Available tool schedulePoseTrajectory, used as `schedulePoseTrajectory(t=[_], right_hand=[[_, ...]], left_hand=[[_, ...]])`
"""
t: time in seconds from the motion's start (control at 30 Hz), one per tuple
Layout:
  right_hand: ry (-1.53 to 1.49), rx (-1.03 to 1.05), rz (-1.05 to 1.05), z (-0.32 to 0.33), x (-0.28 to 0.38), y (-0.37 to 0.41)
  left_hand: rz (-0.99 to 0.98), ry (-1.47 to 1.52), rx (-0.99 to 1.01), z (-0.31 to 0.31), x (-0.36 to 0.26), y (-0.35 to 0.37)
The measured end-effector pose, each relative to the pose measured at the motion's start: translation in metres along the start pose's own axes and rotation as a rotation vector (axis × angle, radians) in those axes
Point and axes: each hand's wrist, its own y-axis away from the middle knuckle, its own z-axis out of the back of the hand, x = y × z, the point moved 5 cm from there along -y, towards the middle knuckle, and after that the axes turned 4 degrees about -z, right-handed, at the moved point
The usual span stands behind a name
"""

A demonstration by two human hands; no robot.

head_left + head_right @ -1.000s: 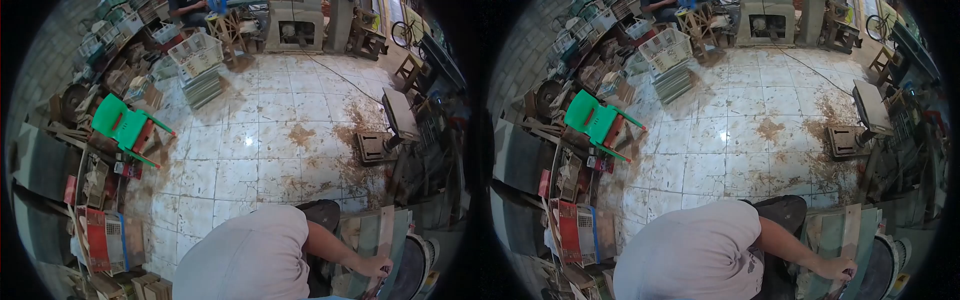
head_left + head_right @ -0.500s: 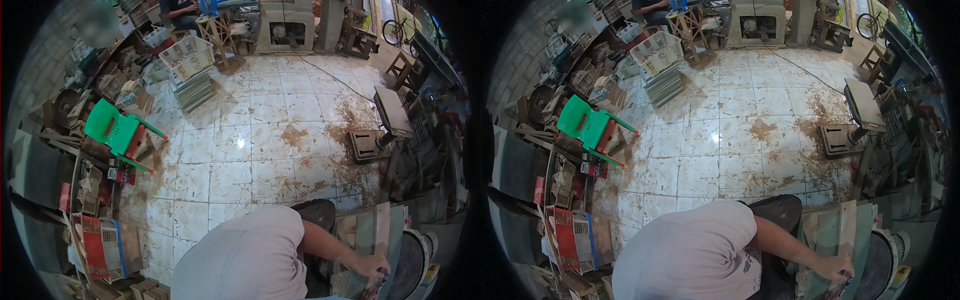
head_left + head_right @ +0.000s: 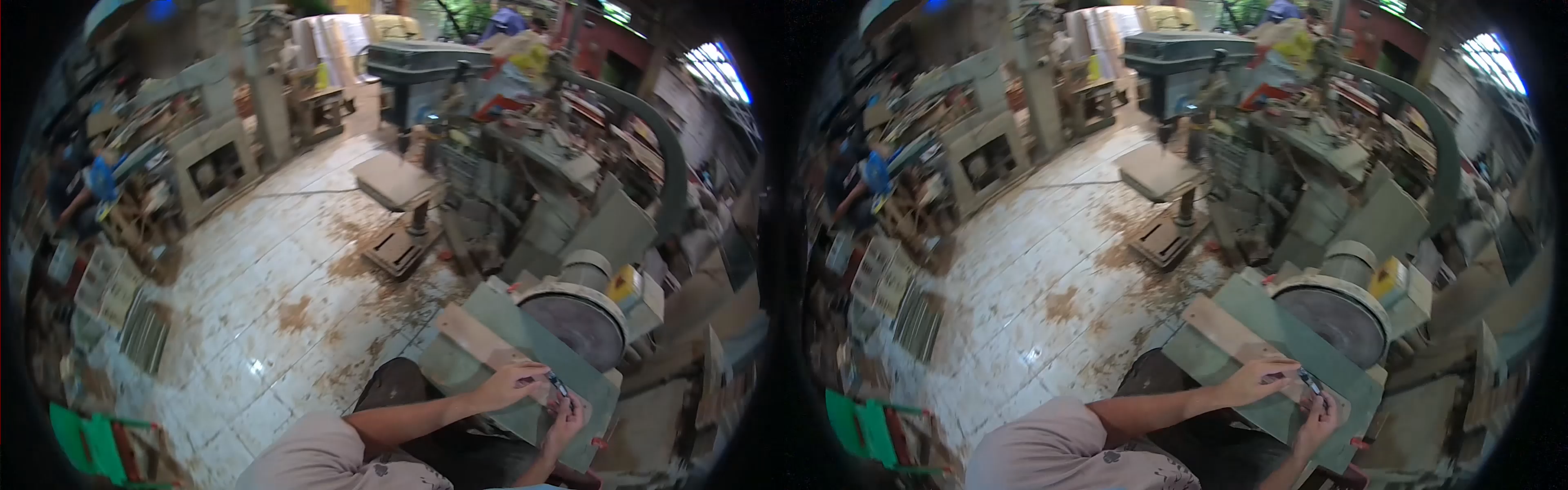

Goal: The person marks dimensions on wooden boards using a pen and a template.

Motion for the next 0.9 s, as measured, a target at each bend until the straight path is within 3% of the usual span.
schedulePoseTrajectory(t=[0.03,0.1,0.2,0.3,0.43,0.57,0.67,0.73,0.9], right_hand=[[-0.037,0.016,-0.002,0.0,-0.002,0.0],[-0.082,0.0,-0.002,0.001,-0.003,0.002],[-0.13,0.039,-0.039,-0.003,0.001,0.003],[-0.178,0.065,-0.038,-0.006,0.001,0.004],[-0.195,0.057,-0.033,-0.007,0.001,0.005],[-0.187,0.026,-0.047,-0.004,0.001,0.006],[-0.186,0.023,-0.036,-0.004,0.003,0.006],[-0.22,0.037,-0.031,-0.007,0.003,0.006],[-0.216,0.034,-0.039,-0.008,0.004,0.006]], left_hand=[[-0.123,-0.125,-0.021,-0.001,-0.002,0.001],[-0.123,-0.085,0.049,-0.004,-0.005,0.001],[0.13,0.173,0.059,-0.002,-0.001,0.0],[0.217,0.17,0.013,0.001,-0.002,0.003],[0.102,0.027,0.004,0.005,-0.013,-0.001],[0.124,0.001,0.128,-0.006,-0.007,0.002],[-0.007,-0.079,0.074,-0.002,-0.014,-0.002],[0.225,0.04,0.029,0.001,-0.007,0.0],[0.186,0.031,0.022,0.003,-0.012,-0.001]])
